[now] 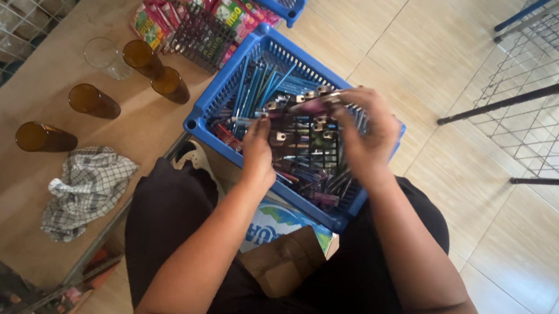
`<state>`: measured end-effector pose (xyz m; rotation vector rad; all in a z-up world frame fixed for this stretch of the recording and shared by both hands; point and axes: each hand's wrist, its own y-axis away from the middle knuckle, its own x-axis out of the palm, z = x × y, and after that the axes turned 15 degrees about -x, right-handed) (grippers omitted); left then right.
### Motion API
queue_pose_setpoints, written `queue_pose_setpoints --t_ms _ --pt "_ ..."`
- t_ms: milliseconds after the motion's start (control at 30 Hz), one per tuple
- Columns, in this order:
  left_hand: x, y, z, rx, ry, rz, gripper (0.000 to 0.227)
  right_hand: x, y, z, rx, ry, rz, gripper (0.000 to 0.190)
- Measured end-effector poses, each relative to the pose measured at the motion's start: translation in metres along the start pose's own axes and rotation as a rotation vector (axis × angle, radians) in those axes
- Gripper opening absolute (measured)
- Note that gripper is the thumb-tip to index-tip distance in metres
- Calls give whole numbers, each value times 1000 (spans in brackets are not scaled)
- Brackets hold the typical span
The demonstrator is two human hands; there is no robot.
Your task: The person sits on the floor and sorts pens and markers from a blue basket. They separate dark-colored markers and place them on the table, then gather blue pens and place them into a clear glass. Finally, they place assorted pens into a brown glass.
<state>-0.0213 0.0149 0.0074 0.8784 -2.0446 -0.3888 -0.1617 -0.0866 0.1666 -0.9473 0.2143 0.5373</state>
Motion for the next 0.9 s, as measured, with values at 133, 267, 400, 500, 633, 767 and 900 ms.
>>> queue_pose_setpoints --t_ms 133,267,400,500,633,767,900 --pt "-9 -2 -2 -136 60 -73 21 -22 1 -21 343 -327 -325 18" --pt "-19 -10 -9 -142 101 -106 16 -35 5 -35 353 -432 -380 14" --pt "-28 -16 -7 -188 117 -151 15 -28 10 -38 260 -320 -213 18" --pt "-29 -21 -9 -256 175 -172 16 -23 9 -29 133 -139 -55 20" --pt "-26 -22 -14 -221 140 -192 15 -20 3 -11 54 13 65 19" --pt "-22 -11 -14 -154 118 -102 14 -20 -6 -2 40 41 98 18" --pt "-18 -6 -19 -148 133 -89 16 -20 -10 3 -16 102 155 19"
